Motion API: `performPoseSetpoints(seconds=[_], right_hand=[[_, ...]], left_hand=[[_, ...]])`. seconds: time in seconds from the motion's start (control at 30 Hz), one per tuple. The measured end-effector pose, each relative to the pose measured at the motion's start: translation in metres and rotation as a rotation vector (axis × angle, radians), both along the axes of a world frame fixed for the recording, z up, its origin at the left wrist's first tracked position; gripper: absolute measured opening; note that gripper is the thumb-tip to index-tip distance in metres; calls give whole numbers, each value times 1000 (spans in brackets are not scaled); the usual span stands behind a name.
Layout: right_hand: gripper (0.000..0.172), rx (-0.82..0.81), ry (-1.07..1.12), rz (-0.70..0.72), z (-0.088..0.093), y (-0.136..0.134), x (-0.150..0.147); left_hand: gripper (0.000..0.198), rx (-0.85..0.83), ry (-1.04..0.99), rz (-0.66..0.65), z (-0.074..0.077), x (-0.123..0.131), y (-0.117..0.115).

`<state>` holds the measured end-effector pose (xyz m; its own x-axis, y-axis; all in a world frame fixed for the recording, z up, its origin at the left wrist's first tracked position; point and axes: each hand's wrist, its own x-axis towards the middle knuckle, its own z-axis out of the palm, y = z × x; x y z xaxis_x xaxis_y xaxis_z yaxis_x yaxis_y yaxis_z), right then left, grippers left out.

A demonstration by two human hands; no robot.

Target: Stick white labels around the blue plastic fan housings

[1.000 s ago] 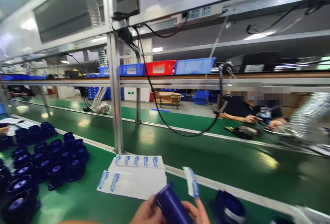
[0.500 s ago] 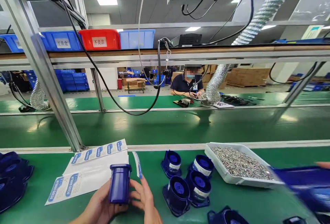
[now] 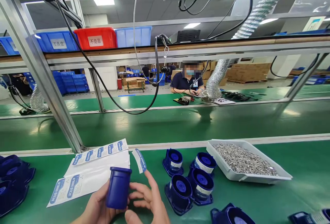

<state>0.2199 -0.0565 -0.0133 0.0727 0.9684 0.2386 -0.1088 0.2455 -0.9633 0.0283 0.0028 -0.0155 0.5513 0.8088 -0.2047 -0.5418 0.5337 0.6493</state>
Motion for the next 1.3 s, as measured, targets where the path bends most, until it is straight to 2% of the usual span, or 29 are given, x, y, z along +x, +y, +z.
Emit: performPoseSetpoints(seconds=[0.1,0.27,0.43,0.53,0.63,0.73,0.8,0.87,0.97,1.0,1.03,1.07,1.1,1.17,1.2,1.23,1.3], right_hand=[[100,-55,49,-49,9,5,1],[81,-73,33,-151,16,15,3],[79,-16,-47,-94,10,21,5],[80,30,-114,-60,8,23,5],[87,27,-208,-35,13,22,2],[96,15,-308,26,22,18,-3],[100,-9,-345,44,27,16,-4],[112,-48,-389,67,28,13,-2],[138,-62,-470,159,25,9,5],[143,-40,-466,165,23,8,8],[140,-7,-437,141,22,8,10],[128,34,-386,84,22,8,13],[108,79,-322,1,22,9,16],[57,138,-207,-163,26,12,22],[38,138,-171,-214,28,13,25],[32,118,-144,-240,30,15,27],[40,24,-90,-206,33,17,29]], left_hand=[[64,-6,14,-12,1,-1,-1],[70,91,81,48,10,3,-10],[80,220,127,39,14,9,-22],[75,324,178,37,14,9,-24],[67,443,256,92,14,6,-24],[63,494,288,85,12,4,-21],[64,420,245,70,11,3,-19],[70,297,200,89,13,3,-17],[78,149,190,187,22,4,-11],[79,122,193,231,26,5,-9],[79,107,195,274,29,5,-8],[79,99,195,312,31,5,-6],[80,95,193,332,32,5,-5],[83,92,195,335,32,5,-6],[84,95,202,322,32,5,-6],[85,102,211,307,30,5,-7],[83,125,233,289,27,6,-10]])
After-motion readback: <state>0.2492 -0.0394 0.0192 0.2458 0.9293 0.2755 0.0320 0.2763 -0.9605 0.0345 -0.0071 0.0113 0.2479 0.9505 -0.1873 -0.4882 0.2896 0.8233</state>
